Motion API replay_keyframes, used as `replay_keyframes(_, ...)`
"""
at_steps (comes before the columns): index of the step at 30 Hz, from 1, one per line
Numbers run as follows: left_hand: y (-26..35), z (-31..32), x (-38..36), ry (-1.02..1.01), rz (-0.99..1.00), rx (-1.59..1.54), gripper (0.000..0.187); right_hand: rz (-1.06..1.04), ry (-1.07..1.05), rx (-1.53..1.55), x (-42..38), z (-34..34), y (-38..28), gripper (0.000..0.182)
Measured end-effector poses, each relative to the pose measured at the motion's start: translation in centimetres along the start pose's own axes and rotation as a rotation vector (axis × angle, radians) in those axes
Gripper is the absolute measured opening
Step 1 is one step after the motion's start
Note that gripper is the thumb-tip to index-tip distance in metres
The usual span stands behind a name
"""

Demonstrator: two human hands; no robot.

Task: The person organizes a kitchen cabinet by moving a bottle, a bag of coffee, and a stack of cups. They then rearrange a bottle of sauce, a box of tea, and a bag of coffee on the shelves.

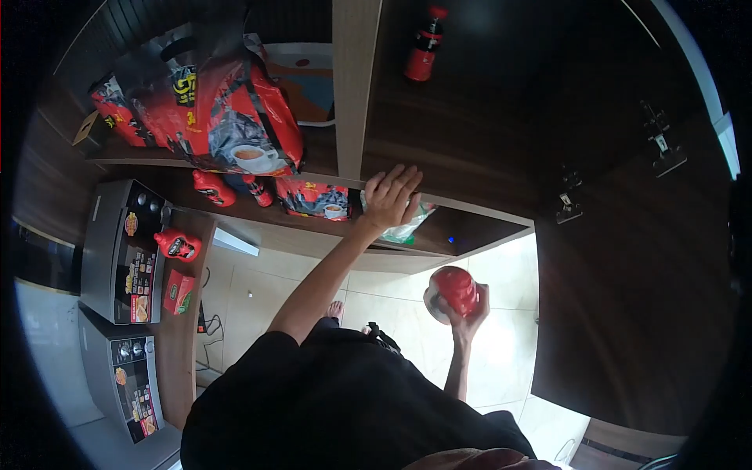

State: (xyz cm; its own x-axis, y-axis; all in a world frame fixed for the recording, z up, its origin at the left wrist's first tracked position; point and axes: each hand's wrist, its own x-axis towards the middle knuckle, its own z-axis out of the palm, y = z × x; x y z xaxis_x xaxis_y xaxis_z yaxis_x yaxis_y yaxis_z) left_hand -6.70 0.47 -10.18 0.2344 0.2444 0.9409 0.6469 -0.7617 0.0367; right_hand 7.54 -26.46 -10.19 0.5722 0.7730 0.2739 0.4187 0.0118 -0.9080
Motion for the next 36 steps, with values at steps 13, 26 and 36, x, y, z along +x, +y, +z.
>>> replay_keyframes(13,0.2,-1.2,0.9,-0.089,-0.029,-0.082,0.037,-0.452,0.257,0.555,13.5,2.1,-15.1,0.050)
replay_keyframes(26,-0.5,0.6,-0.1,0.055,0.052,0.008,0.036,-0.359,0.131,0.527,25.0,5.5,-14.6,0.047)
replay_keyframes(36,-0.6,1.0,-0.4,0.065,0.049,0.023,0.037,-0.449,0.078,0.517,32.6,5.3,-11.0,0.058)
